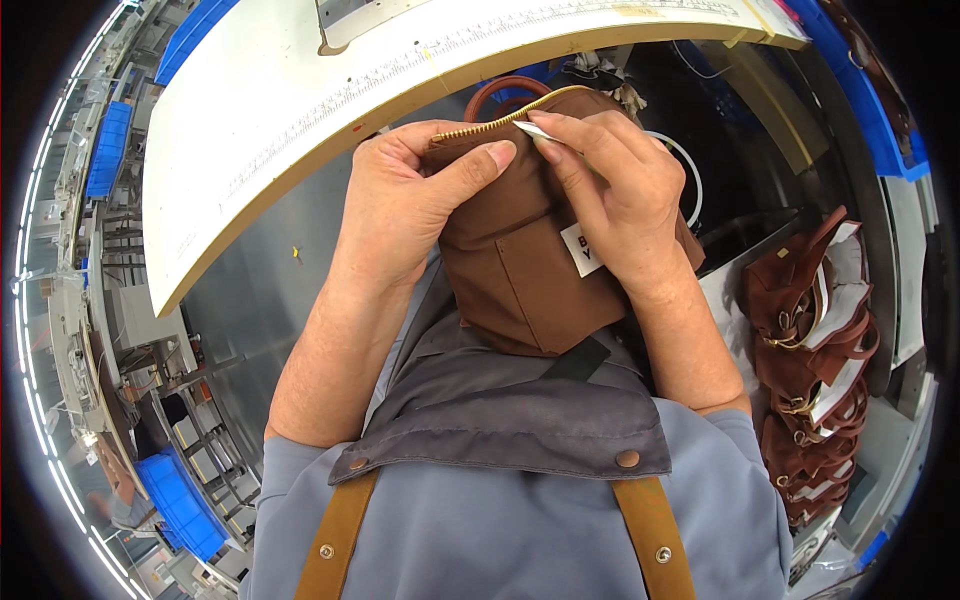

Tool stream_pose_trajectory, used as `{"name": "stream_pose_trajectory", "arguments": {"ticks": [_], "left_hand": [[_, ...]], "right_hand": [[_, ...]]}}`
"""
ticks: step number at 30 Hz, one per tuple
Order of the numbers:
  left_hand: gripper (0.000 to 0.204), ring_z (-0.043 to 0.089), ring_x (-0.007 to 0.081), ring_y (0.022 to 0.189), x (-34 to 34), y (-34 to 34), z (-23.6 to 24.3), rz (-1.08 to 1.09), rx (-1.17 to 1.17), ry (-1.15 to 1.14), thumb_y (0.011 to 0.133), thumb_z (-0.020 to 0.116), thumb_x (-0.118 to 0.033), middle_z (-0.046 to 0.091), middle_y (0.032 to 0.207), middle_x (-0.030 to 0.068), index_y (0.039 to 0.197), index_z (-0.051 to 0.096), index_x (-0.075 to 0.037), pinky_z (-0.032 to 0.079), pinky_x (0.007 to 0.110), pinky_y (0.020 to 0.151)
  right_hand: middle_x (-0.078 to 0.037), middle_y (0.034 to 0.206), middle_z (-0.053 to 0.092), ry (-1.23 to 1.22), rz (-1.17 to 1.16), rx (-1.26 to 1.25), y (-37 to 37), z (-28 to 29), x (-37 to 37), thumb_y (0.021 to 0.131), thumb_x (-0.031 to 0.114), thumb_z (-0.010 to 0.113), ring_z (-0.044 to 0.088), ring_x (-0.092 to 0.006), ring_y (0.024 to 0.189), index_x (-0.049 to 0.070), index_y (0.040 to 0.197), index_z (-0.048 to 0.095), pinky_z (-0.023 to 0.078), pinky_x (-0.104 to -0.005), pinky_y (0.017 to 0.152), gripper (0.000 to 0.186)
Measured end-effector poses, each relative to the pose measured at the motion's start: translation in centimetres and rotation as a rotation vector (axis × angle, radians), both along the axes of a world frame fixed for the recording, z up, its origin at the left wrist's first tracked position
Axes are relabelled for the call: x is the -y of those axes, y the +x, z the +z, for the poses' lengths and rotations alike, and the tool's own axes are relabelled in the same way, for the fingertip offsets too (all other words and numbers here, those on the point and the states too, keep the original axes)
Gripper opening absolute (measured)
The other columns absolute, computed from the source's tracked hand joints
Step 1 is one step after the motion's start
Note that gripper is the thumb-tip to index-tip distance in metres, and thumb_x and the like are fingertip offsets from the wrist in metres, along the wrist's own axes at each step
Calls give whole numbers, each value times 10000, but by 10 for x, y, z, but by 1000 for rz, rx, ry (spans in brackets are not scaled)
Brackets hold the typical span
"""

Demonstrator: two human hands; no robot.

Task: Trimming excess threads and inspecting the seams of a brown leather bag using a small trimming tool.

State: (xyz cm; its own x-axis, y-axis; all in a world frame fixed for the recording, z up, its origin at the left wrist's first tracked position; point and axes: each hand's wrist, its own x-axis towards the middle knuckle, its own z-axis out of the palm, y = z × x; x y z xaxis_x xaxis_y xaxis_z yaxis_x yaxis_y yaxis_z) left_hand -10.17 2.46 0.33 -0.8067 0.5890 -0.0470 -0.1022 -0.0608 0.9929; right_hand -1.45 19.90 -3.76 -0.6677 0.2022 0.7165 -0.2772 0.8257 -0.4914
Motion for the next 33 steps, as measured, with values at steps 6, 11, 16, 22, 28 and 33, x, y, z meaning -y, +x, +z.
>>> {"name": "stream_pose_trajectory", "arguments": {"ticks": [6,11,16,22,28,33], "left_hand": [[221,674,98,825,0,0,-3,21,33,15,851,797,-79,746,937,81,1031,737,34,544,247,779],[245,674,108,852,0,-5,-6,-38,118,40,853,799,-97,742,969,81,1054,733,26,536,251,810],[258,671,111,876,4,-15,-9,-78,99,26,849,808,-111,743,970,79,1060,736,18,533,250,818],[375,669,117,955,2,-21,7,-69,-166,-110,817,848,-206,745,1023,66,1118,730,-16,510,300,891],[324,656,70,792,-17,-6,29,-168,-722,-502,772,876,-221,738,856,20,988,743,-19,529,238,723],[250,637,65,738,-18,-1,17,-172,-439,-347,797,858,-190,723,814,25,931,742,-14,524,230,678]], "right_hand": [[-43,850,689,-159,143,-54,-6,-5,-10,827,188,792,671,-196,737,91,1062,730,527,-295,679,262],[-131,1142,676,-465,295,94,-16,-1,-30,839,264,802,660,-230,1052,56,1225,661,522,-331,918,461],[-1,897,661,-532,470,429,-23,0,-62,890,299,774,586,-84,846,47,1028,712,476,-247,777,294],[50,742,580,-521,367,463,-15,20,-54,878,256,793,477,-44,709,35,882,704,399,-230,655,238],[38,749,619,-587,315,409,6,42,-45,864,223,804,500,-37,706,21,872,715,411,-226,637,221],[-42,915,702,-511,196,215,7,20,-31,857,211,794,654,-117,860,22,1058,713,516,-276,782,288]]}}
